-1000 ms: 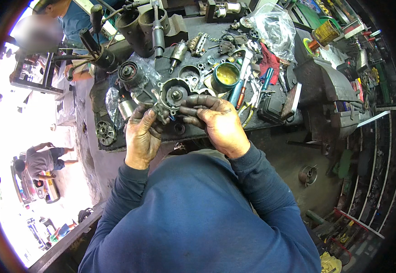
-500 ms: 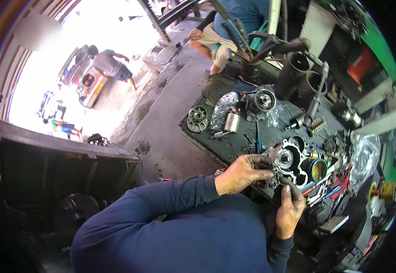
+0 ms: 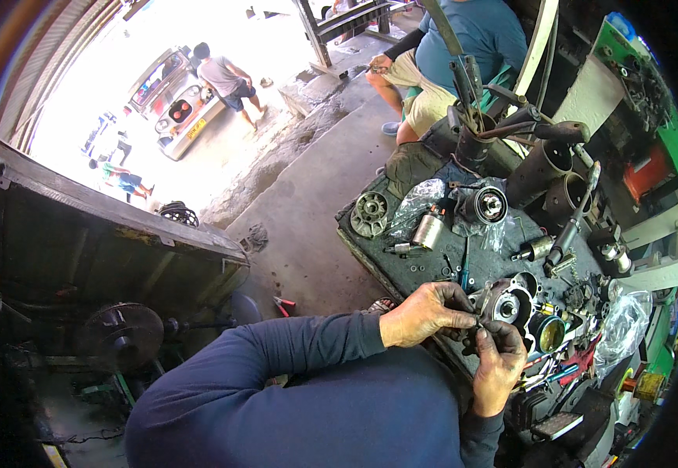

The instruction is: The person disassembles a mechanical housing on a workbench, removes internal components, and uses a screwdriver to adjust or remove parts. They handle gears, a cylindrical housing, and small fasteners, placing them on the cluttered table.

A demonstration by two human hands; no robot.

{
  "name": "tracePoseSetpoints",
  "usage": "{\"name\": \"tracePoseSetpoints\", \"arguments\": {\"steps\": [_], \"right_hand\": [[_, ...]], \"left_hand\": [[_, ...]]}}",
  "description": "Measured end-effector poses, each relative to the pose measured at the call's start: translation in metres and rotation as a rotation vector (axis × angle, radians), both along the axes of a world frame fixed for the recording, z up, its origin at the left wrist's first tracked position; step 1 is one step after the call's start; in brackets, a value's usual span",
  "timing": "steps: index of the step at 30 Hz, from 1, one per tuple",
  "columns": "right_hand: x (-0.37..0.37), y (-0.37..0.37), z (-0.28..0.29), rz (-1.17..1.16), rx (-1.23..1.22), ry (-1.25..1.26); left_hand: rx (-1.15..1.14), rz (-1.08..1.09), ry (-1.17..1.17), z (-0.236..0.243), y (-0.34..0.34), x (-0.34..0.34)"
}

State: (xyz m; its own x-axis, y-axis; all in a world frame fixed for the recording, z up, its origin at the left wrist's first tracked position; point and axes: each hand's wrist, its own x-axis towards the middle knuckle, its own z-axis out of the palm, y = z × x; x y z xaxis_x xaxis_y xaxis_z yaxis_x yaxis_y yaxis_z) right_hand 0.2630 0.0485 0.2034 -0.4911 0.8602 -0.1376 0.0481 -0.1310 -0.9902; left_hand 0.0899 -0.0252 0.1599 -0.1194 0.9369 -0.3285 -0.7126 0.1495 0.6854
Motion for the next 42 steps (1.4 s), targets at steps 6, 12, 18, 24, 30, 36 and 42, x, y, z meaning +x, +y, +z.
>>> {"name": "tracePoseSetpoints", "arguments": {"steps": [6,12,18,24,30,36,42], "right_hand": [[-0.001,0.003,-0.007,-0.015,-0.099,0.013],[0.0,0.005,-0.012,-0.019,-0.091,-0.043],[-0.002,0.003,-0.014,-0.027,0.191,-0.111],[0.001,0.006,-0.011,-0.021,0.242,-0.239],[-0.001,0.006,-0.011,-0.058,0.032,-0.075],[0.001,0.004,-0.009,-0.069,0.187,-0.167],[0.005,0.002,-0.005,-0.086,0.466,-0.28]], "left_hand": [[0.108,0.054,0.274,-0.006,0.001,-0.001],[0.092,0.041,0.362,-0.008,0.004,-0.002],[0.034,0.038,0.365,-0.001,0.012,-0.002],[0.056,0.013,0.428,0.001,0.011,-0.003],[0.027,0.04,0.375,0.0,0.015,0.0],[0.072,0.051,0.45,0.002,0.016,0.005],[0.14,0.06,0.525,0.004,0.015,0.011]]}}
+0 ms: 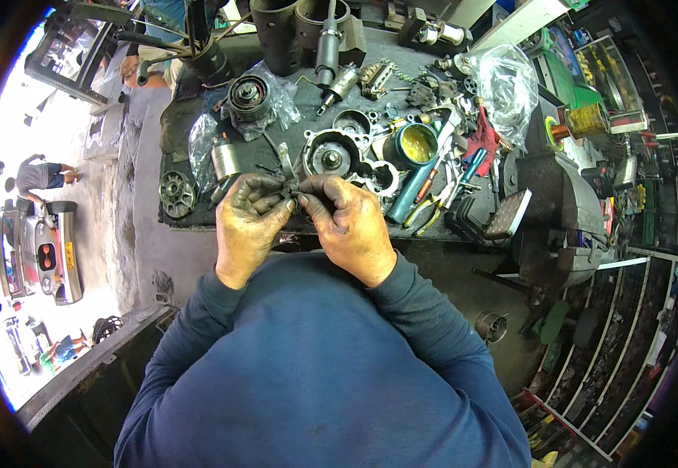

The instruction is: The person disassembles a mechanical housing on a workbench, removes internal components, and uses a screwdriver to adjust or remove parts. They handle gears, a cylindrical housing, and small fasteners, placing them on the cluttered table.

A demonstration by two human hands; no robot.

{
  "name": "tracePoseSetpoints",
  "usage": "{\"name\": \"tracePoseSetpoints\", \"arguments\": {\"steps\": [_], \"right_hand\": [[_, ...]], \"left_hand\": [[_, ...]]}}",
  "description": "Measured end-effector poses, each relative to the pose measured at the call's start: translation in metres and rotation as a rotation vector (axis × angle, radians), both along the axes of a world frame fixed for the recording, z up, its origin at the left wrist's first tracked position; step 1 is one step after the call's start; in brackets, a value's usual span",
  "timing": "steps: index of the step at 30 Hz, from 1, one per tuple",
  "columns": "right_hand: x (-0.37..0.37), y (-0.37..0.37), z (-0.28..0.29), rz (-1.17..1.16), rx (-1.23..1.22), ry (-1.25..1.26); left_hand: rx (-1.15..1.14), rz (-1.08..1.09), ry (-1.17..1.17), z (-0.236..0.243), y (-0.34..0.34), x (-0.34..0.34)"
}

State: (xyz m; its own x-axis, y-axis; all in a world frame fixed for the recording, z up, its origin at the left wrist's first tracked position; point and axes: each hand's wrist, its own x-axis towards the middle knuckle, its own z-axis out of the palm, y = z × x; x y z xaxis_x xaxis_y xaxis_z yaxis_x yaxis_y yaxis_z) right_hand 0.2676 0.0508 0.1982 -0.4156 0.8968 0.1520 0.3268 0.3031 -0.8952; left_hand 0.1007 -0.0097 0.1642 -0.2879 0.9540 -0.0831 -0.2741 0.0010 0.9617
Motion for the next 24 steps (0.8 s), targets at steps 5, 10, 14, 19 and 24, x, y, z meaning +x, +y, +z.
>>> {"name": "tracePoseSetpoints", "arguments": {"steps": [5,10,14,19,24], "right_hand": [[0.003,0.0,0.0,0.005,0.169,-0.048],[0.007,-0.003,0.0,-0.013,0.128,0.001],[0.007,-0.006,0.002,-0.014,0.11,0.055],[0.006,-0.008,0.006,-0.039,0.175,-0.028],[0.003,-0.011,0.012,-0.066,0.275,-0.075]], "left_hand": [[0.007,-0.011,0.052,0.001,0.0,0.003],[0.078,-0.01,0.191,0.001,0.0,0.006],[0.103,-0.017,0.232,0.002,0.0,0.006],[0.118,-0.025,0.159,0.003,0.0,0.007],[0.169,-0.002,0.101,0.0,0.001,0.011]]}}
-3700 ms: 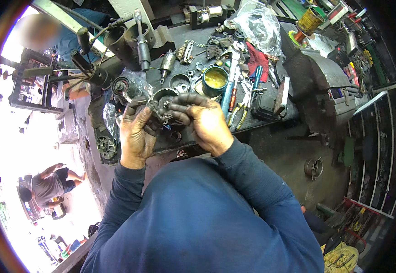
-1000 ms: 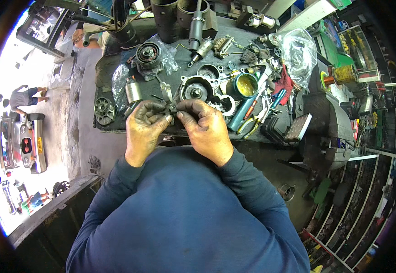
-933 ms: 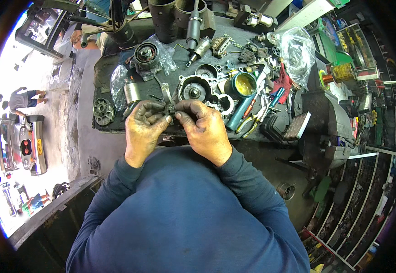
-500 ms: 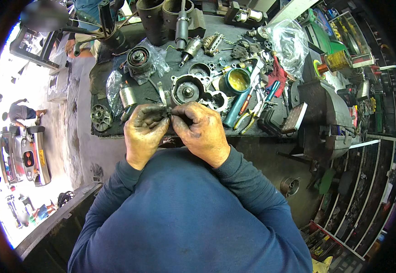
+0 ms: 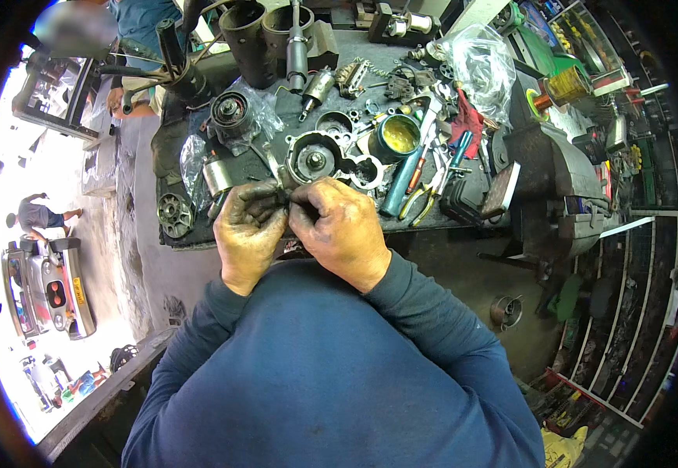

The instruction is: The person disassembles a mechanical housing on a workbench, removes internal components, and uses a screwdriver to adjust or remove parts. They handle gears, a cylindrical housing, and small fasteners, placing them on the cluttered table.

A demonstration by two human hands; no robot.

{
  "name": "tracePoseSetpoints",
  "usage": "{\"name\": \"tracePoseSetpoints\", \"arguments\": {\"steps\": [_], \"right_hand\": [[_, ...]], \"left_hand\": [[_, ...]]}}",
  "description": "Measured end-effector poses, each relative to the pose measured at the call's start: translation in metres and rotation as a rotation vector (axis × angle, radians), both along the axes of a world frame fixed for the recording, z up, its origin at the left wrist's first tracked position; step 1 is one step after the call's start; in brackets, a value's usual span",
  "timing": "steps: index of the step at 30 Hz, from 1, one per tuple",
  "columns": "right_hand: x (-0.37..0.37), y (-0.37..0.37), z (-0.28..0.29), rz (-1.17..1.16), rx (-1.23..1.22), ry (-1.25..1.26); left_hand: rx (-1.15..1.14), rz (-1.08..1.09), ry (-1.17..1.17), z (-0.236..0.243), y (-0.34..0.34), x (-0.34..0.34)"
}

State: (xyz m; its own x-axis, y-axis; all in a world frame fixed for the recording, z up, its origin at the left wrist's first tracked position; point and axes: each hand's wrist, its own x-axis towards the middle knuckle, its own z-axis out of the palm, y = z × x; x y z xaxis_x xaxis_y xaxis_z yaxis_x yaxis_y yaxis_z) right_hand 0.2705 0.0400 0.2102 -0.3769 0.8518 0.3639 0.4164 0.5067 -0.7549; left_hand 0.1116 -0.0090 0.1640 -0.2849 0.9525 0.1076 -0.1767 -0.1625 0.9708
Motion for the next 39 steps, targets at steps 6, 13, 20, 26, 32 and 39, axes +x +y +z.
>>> {"name": "tracePoseSetpoints", "arguments": {"steps": [6,13,20,26,32,39], "right_hand": [[-0.009,-0.001,0.005,-0.01,0.174,-0.119],[-0.01,0.003,0.005,-0.014,0.09,0.01],[-0.006,0.005,0.007,-0.011,0.051,0.025],[-0.005,0.009,0.003,-0.059,-0.259,0.181],[-0.003,0.012,-0.008,-0.092,-0.062,0.139],[0.005,0.015,-0.02,-0.084,0.345,-0.168]], "left_hand": [[0.085,0.095,0.098,-0.006,0.003,0.006],[0.131,0.107,-0.057,-0.011,0.006,0.008],[0.092,0.062,-0.17,-0.007,0.009,0.008],[0.056,-0.005,-0.388,-0.01,0.015,0.006],[-0.019,-0.159,-0.807,-0.01,0.015,0.004],[-0.108,-0.198,-0.892,-0.006,0.014,0.009]]}}
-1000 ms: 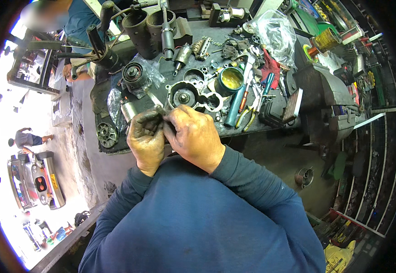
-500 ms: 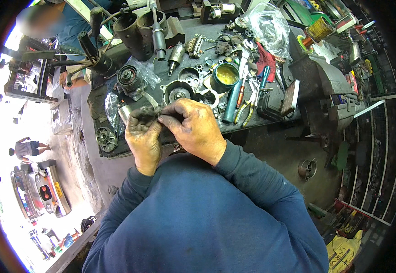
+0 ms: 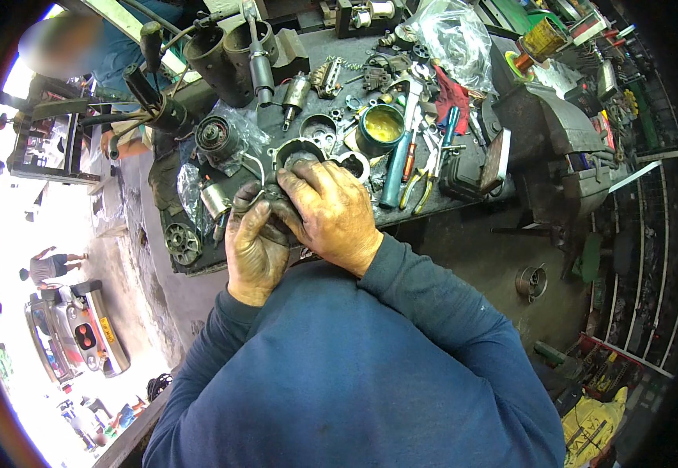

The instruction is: The person disassembles a mechanical housing on a workbench, removes internal components, and uses a screwdriver to adjust or remove parts. They handle gears, a cylindrical housing, and small fasteners, placing them on the cluttered table.

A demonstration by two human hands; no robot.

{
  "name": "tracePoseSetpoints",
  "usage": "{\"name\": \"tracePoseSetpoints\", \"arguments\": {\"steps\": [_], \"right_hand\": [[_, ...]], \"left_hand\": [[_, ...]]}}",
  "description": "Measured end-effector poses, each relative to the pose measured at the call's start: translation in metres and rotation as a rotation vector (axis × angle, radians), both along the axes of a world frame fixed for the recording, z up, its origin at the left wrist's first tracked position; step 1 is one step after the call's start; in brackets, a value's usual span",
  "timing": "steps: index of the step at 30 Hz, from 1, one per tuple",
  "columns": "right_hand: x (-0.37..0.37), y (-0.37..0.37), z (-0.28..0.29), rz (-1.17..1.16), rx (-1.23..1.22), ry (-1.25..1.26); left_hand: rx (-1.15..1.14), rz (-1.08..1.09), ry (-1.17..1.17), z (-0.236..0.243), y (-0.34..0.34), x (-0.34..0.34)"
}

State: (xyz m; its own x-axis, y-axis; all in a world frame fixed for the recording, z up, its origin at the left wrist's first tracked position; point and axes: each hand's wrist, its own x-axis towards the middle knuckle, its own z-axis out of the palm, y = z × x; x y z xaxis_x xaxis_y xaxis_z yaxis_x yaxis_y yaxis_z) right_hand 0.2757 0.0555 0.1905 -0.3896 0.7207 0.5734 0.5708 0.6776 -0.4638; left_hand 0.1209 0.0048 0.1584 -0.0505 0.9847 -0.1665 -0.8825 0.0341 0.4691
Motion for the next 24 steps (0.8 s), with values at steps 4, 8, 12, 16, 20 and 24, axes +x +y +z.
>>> {"name": "tracePoseSetpoints", "arguments": {"steps": [4,8,12,16,20,24], "right_hand": [[0.001,0.006,-0.007,0.048,0.12,-0.036],[0.001,0.01,-0.011,0.087,0.17,-0.052],[-0.001,0.011,-0.014,0.065,0.126,-0.009],[0.002,0.008,-0.014,0.084,0.075,-0.004],[0.004,0.005,-0.013,0.074,0.096,-0.016],[0.006,0.011,-0.009,0.036,0.076,0.031]], "left_hand": [[-0.109,0.024,0.064,0.005,0.006,0.003],[-0.201,0.064,0.141,0.015,0.008,0.007],[-0.229,0.136,0.177,0.021,0.013,0.012],[-0.208,0.118,0.214,0.022,0.01,0.013],[-0.207,0.122,0.274,0.021,0.009,0.011],[-0.118,0.095,0.328,0.027,0.013,0.017]]}}
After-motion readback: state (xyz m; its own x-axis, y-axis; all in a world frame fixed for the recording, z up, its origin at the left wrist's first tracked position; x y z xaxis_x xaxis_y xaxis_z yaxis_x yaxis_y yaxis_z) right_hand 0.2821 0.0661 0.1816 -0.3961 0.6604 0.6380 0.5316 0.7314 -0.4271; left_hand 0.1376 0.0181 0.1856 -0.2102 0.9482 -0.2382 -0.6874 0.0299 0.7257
